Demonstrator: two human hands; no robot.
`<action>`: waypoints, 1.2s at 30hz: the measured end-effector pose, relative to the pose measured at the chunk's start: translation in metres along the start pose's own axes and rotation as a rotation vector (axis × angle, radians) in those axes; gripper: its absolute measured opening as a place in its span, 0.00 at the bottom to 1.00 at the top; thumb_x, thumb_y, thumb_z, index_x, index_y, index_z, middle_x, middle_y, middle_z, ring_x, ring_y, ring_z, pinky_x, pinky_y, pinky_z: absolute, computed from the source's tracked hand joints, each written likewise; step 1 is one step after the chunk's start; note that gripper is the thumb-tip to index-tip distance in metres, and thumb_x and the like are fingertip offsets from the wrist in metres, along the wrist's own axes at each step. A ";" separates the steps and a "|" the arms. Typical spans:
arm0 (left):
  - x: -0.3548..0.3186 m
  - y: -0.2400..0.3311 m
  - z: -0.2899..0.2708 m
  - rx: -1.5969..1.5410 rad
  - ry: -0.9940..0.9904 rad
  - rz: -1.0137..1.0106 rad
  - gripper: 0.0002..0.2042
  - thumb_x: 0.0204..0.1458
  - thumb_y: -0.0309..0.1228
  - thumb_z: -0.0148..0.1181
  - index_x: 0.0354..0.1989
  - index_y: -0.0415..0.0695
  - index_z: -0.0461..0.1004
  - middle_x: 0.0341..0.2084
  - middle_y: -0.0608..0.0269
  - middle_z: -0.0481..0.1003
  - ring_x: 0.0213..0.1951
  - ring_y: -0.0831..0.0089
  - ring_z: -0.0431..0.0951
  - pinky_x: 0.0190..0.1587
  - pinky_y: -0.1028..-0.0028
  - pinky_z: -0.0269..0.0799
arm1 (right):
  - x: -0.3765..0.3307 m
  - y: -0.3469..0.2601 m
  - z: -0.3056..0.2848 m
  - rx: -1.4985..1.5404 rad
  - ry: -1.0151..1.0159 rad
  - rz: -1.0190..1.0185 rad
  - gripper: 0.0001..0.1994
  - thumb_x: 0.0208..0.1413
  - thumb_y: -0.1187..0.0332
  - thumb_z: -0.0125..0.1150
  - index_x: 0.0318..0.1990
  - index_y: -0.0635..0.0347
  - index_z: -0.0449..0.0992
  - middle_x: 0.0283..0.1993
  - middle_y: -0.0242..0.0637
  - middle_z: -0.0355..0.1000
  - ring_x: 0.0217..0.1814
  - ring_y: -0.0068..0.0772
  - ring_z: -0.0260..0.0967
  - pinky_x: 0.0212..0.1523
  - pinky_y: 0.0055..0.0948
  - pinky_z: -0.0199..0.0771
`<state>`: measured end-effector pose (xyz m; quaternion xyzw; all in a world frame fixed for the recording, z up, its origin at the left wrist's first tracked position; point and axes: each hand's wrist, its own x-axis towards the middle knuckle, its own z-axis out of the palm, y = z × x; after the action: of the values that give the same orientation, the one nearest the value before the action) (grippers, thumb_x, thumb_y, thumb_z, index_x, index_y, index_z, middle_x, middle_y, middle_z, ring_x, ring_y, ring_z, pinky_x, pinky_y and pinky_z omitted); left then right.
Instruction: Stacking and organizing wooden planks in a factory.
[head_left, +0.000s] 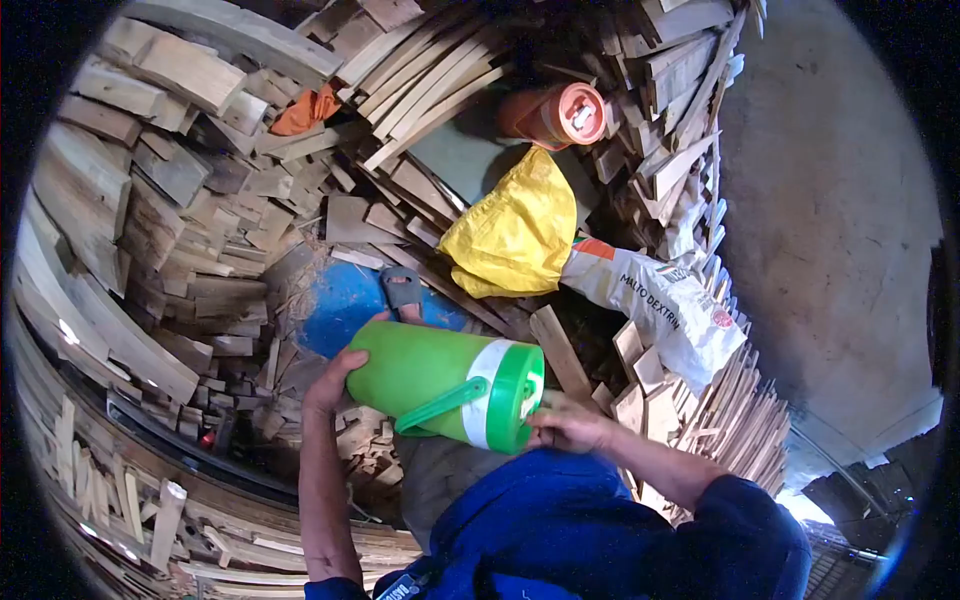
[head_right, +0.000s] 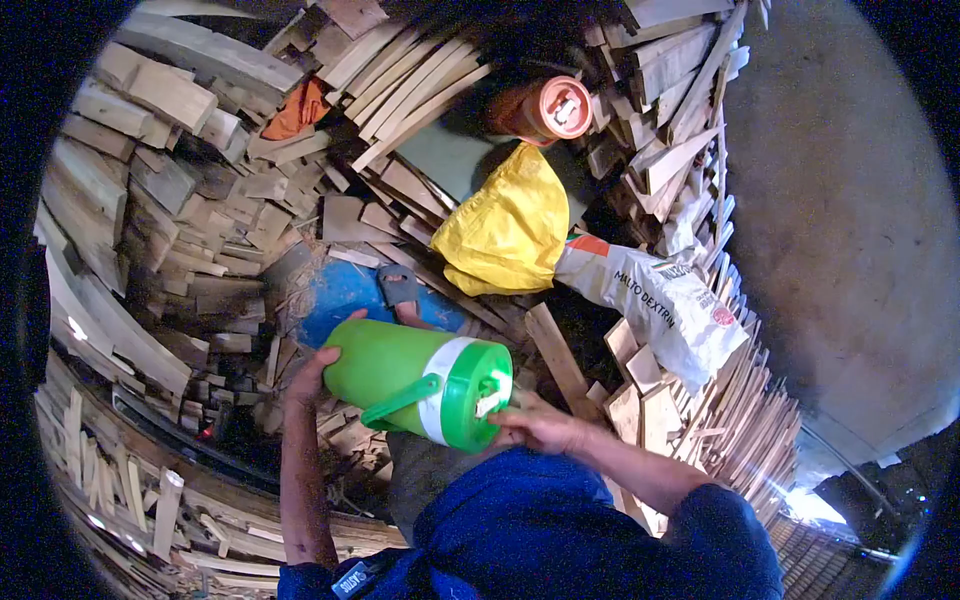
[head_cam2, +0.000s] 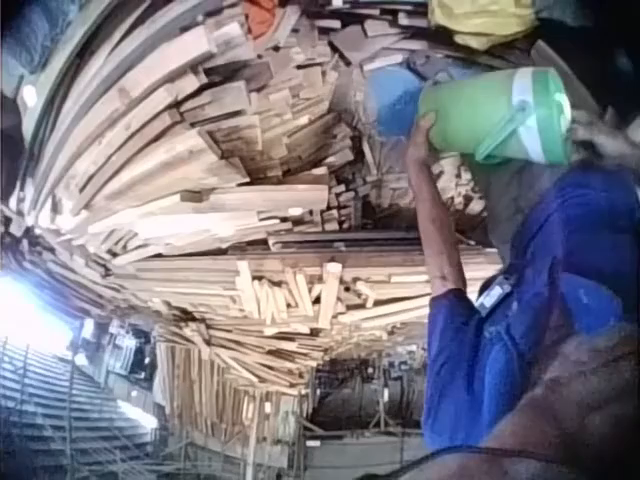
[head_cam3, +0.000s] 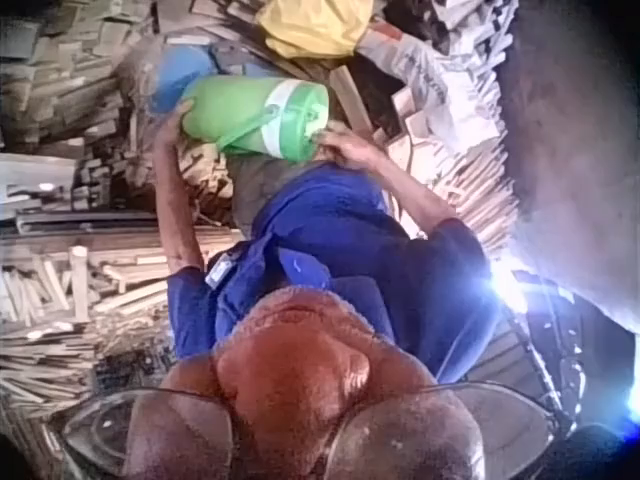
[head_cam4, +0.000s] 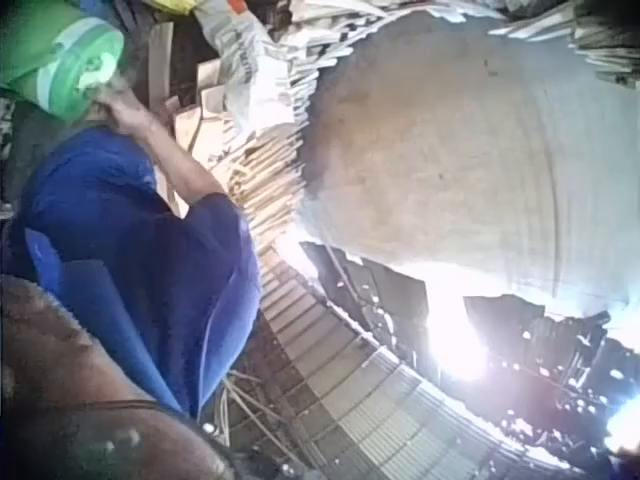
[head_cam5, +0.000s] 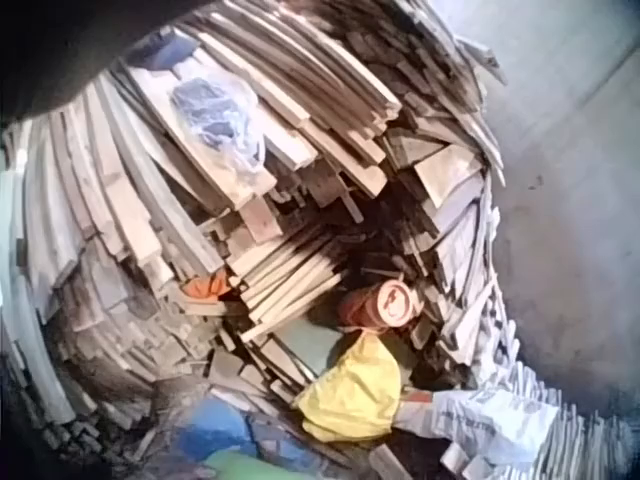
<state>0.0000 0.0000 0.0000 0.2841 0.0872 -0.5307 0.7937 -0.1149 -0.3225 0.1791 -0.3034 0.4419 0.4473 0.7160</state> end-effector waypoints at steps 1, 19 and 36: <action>0.003 0.000 -0.002 0.028 0.021 -0.048 0.46 0.53 0.64 0.53 0.73 0.47 0.49 0.69 0.59 0.58 0.68 0.60 0.59 0.71 0.63 0.51 | 0.002 0.003 0.013 0.016 0.071 -0.045 0.28 0.63 0.70 0.56 0.69 0.57 0.56 0.61 0.47 0.68 0.58 0.47 0.72 0.55 0.52 0.77; -0.032 -0.096 -0.024 0.071 0.880 -0.185 0.36 0.56 0.60 0.54 0.68 0.53 0.60 0.62 0.58 0.63 0.54 0.64 0.73 0.46 0.64 0.74 | 0.222 -0.253 -0.102 -0.026 0.535 -0.823 0.16 0.56 0.71 0.58 0.50 0.67 0.66 0.40 0.45 0.71 0.34 0.46 0.76 0.44 0.42 0.80; -0.060 -0.161 -0.016 0.136 1.010 -0.230 0.28 0.56 0.55 0.57 0.59 0.51 0.68 0.46 0.71 0.72 0.43 0.74 0.71 0.40 0.67 0.70 | 0.215 -0.208 -0.131 -0.130 0.473 -0.776 0.23 0.58 0.48 0.62 0.51 0.55 0.69 0.41 0.42 0.73 0.38 0.38 0.74 0.41 0.38 0.77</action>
<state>-0.1669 0.0120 -0.0441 0.5441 0.4554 -0.4156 0.5691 0.0718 -0.4374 -0.0629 -0.5843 0.4179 0.0913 0.6896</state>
